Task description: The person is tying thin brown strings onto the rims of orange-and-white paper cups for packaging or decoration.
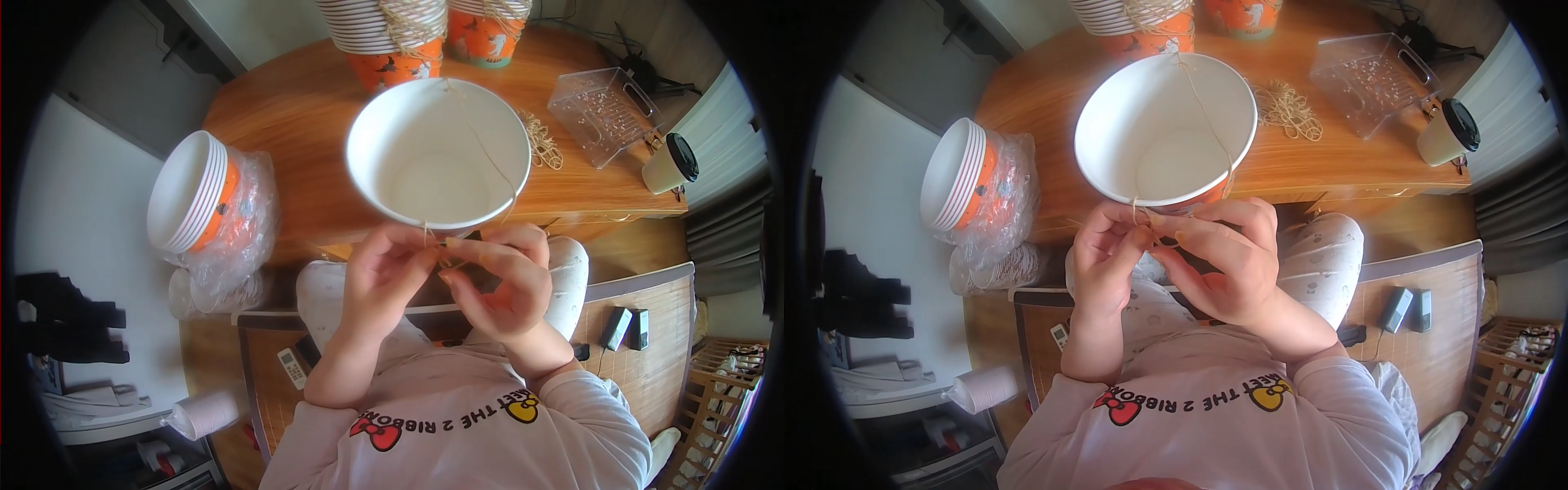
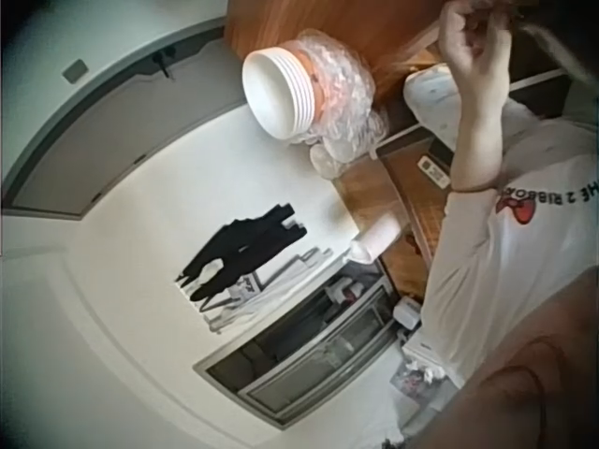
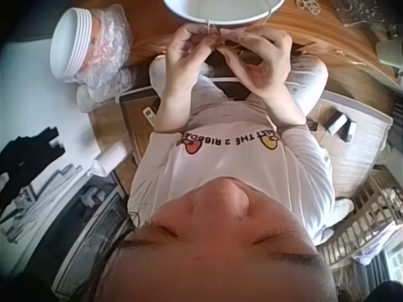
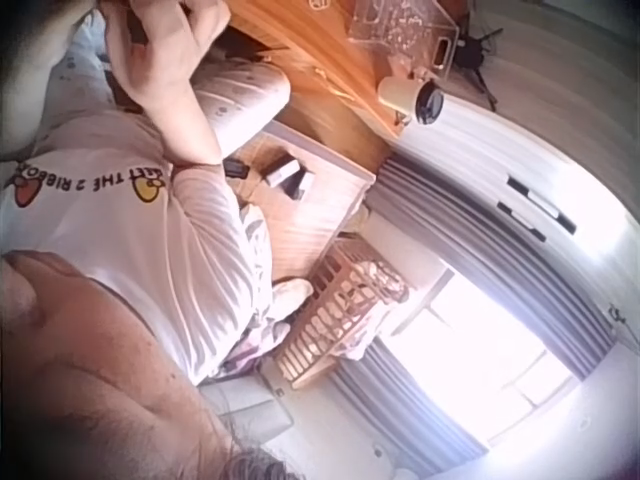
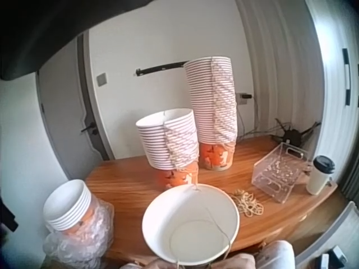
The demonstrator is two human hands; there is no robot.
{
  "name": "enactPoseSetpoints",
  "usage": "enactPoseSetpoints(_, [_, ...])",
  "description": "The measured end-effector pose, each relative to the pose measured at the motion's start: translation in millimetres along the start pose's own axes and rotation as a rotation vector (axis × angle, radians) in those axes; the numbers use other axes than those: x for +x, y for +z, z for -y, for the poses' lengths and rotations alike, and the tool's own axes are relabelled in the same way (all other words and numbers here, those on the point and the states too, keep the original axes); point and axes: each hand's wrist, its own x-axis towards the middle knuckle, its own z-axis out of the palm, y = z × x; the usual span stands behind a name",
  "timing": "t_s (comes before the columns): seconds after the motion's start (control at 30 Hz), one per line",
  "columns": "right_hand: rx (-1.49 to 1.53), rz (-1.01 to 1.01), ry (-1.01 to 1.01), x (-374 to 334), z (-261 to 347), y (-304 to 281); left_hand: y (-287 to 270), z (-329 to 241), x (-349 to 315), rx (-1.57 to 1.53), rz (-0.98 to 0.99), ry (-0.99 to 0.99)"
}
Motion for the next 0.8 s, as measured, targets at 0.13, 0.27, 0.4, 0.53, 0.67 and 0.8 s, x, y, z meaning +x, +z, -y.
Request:
enactPoseSetpoints(0.13, [0.098, -0.139, -0.055, -9.2, -12.1, 12.2, -3.1, 0.7, -0.2, -0.042, 0.005, -0.04])
enactPoseSetpoints(0.27, [0.234, -0.188, -0.036, -10.1, -13.8, 16.4, -5.5, 3.3, 3.7, -0.239, 0.088, -0.092])
enactPoseSetpoints(0.4, [0.245, -0.164, -0.031, -10.2, -11.4, 16.8, -8.5, 9.2, 4.2, -0.297, 0.079, -0.123])
enactPoseSetpoints(0.53, [0.249, -0.204, -0.013, -10.4, -11.0, 19.7, -9.9, 10.0, 4.0, -0.257, 0.038, -0.104])
enactPoseSetpoints(0.67, [-0.039, -0.137, -0.08, 0.5, -4.1, 18.1, -5.3, 0.1, 0.0, 0.083, -0.098, 0.09])
enactPoseSetpoints(0.8, [-0.136, -0.123, -0.123, 11.5, 4.3, 18.5, -2.9, -13.1, 2.6, 0.506, -0.199, 0.269])
